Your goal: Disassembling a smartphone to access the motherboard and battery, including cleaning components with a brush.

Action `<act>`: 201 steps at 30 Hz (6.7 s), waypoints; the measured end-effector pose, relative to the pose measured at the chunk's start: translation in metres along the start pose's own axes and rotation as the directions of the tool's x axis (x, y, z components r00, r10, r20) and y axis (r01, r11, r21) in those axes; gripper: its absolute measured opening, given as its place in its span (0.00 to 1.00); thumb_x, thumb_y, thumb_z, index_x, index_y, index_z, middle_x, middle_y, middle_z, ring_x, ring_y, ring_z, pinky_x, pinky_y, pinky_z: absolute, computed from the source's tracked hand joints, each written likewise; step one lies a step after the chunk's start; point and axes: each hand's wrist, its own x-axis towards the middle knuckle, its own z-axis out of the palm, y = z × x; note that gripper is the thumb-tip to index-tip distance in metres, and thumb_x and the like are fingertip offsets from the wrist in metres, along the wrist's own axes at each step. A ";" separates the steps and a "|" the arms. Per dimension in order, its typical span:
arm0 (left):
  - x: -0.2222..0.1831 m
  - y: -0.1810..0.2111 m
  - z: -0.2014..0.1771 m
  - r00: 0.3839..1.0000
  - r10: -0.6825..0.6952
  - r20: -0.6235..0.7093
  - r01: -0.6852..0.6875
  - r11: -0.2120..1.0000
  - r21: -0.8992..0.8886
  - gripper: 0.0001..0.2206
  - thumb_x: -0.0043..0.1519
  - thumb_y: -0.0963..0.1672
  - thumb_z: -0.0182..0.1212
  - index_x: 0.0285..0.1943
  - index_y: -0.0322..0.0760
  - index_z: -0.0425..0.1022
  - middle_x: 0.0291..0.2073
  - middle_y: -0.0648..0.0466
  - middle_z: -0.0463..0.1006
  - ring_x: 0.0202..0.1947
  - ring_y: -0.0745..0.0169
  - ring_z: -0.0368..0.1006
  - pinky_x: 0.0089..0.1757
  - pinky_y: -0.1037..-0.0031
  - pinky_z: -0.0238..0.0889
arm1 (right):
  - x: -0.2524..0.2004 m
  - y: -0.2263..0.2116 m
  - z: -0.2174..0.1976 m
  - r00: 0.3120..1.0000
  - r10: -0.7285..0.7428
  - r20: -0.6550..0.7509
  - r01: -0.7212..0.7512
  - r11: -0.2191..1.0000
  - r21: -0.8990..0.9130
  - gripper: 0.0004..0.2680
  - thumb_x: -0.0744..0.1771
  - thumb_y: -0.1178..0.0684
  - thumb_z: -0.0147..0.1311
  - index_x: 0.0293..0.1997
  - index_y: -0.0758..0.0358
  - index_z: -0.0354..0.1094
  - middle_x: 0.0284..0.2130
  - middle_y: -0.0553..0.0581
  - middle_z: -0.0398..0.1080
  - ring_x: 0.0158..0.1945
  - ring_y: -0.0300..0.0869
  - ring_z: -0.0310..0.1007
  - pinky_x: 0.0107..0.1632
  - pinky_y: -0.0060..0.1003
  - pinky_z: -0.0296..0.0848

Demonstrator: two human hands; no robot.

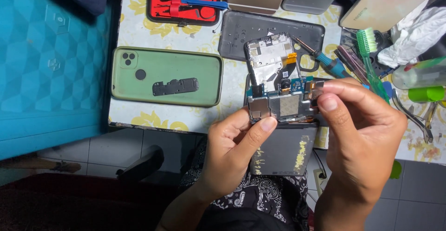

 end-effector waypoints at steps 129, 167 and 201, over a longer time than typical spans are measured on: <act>0.040 -0.057 -0.005 0.893 0.290 -0.344 -0.263 0.957 0.122 0.08 0.68 0.38 0.55 0.50 0.22 0.75 0.38 0.49 0.79 0.33 0.74 0.70 0.41 0.86 0.64 | -0.012 0.042 -0.104 0.925 -0.345 -0.158 0.114 0.650 -0.751 0.11 0.63 0.68 0.65 0.48 0.75 0.75 0.40 0.60 0.75 0.36 0.42 0.71 0.40 0.33 0.71; 0.052 -0.072 -0.013 0.905 0.318 -0.282 -0.307 0.948 0.083 0.06 0.67 0.39 0.58 0.46 0.25 0.77 0.32 0.52 0.78 0.28 0.76 0.67 0.35 0.86 0.62 | -0.015 0.062 -0.154 0.875 -0.477 -0.077 0.158 0.434 -0.887 0.07 0.69 0.71 0.65 0.52 0.80 0.77 0.50 0.69 0.70 0.51 0.55 0.69 0.52 0.45 0.71; 0.048 -0.058 -0.020 0.952 0.268 -0.151 -0.259 0.963 0.074 0.09 0.68 0.43 0.58 0.36 0.33 0.75 0.20 0.65 0.65 0.21 0.79 0.51 0.26 0.83 0.46 | 0.000 0.038 -0.054 0.889 -0.382 0.253 0.389 0.338 -0.857 0.09 0.65 0.67 0.66 0.50 0.71 0.79 0.45 0.62 0.76 0.45 0.50 0.70 0.55 0.43 0.69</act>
